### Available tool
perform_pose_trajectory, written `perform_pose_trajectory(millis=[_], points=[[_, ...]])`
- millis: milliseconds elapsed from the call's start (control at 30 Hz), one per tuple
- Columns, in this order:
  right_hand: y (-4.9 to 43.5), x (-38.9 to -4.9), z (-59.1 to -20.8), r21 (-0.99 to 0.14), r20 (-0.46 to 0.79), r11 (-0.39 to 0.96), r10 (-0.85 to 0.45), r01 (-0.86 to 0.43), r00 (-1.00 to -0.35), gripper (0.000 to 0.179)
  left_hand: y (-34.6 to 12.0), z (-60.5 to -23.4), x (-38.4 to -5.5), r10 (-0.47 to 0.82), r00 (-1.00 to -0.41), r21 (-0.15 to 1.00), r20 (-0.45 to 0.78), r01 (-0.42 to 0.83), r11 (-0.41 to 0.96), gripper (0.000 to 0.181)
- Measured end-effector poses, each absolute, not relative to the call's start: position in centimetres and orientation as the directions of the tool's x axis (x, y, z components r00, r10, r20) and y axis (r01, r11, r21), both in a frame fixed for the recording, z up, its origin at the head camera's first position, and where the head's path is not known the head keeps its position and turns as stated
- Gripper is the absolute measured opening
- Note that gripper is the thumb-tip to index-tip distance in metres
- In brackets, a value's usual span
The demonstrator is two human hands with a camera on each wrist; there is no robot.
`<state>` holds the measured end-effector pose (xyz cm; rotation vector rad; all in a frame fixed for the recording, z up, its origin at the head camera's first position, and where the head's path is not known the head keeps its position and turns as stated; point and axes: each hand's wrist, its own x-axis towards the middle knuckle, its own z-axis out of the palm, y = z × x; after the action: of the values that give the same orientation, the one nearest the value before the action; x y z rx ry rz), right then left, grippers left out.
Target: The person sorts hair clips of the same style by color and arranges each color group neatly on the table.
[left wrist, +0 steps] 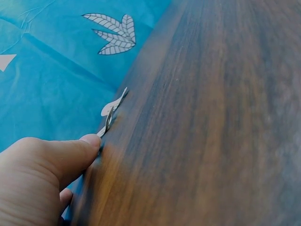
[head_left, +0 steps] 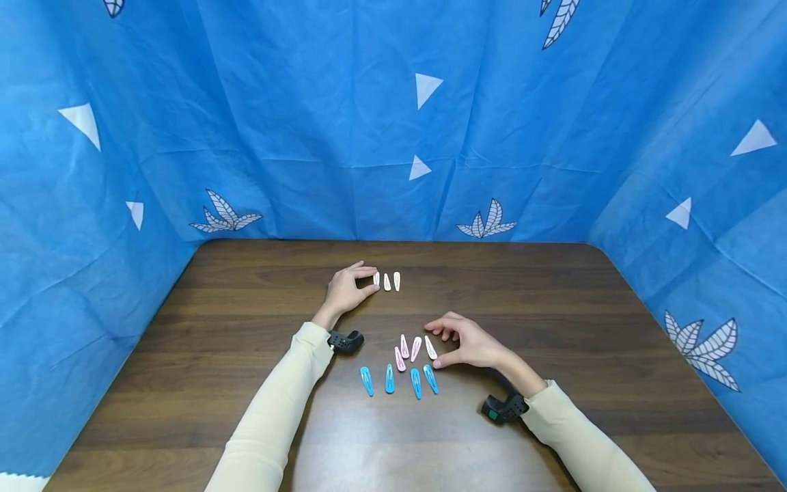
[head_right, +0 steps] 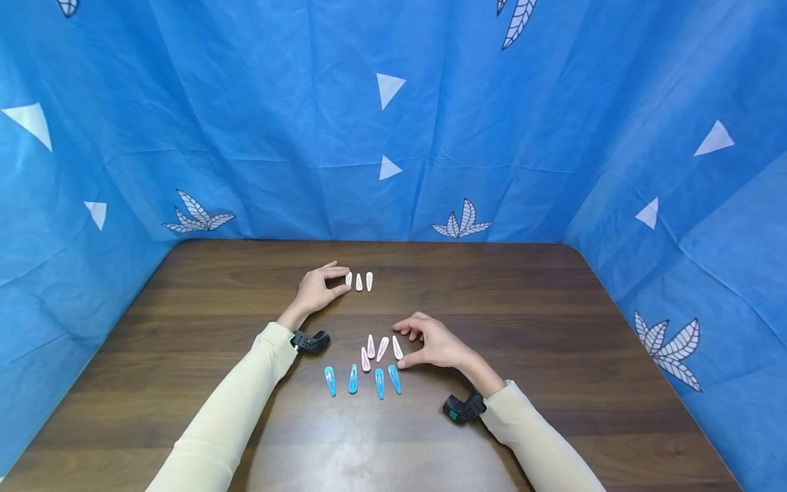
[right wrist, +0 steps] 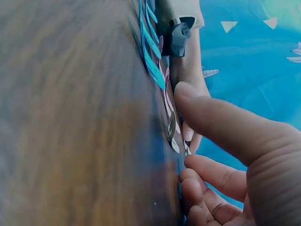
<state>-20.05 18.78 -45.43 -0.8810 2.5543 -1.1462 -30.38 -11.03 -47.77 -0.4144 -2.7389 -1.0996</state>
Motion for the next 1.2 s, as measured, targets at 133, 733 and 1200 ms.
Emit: perform_pose_trajectory(millis=[133,733,1200], points=[[18.75,-19.99,-45.52,-0.717,0.058,0.536,-0.592,-0.446,-0.804,0.062,-11.03,-47.74,-30.42,0.197,-0.947,0.646,0.254,0.318,0.694,0.044],[18.81,-20.03,-45.71,-0.687,0.104,0.53,-0.606,-0.498,-0.788,0.05,-11.0,-47.85,-30.42,0.191,-0.946,0.644,0.26,0.317,0.696,0.044],[18.59,-19.93,-45.68,-0.684,0.117,0.533,-0.594,-0.498,-0.796,0.044,-11.03,-47.91,-30.48,0.2,-0.943,0.637,0.265,0.327,0.698,0.044]])
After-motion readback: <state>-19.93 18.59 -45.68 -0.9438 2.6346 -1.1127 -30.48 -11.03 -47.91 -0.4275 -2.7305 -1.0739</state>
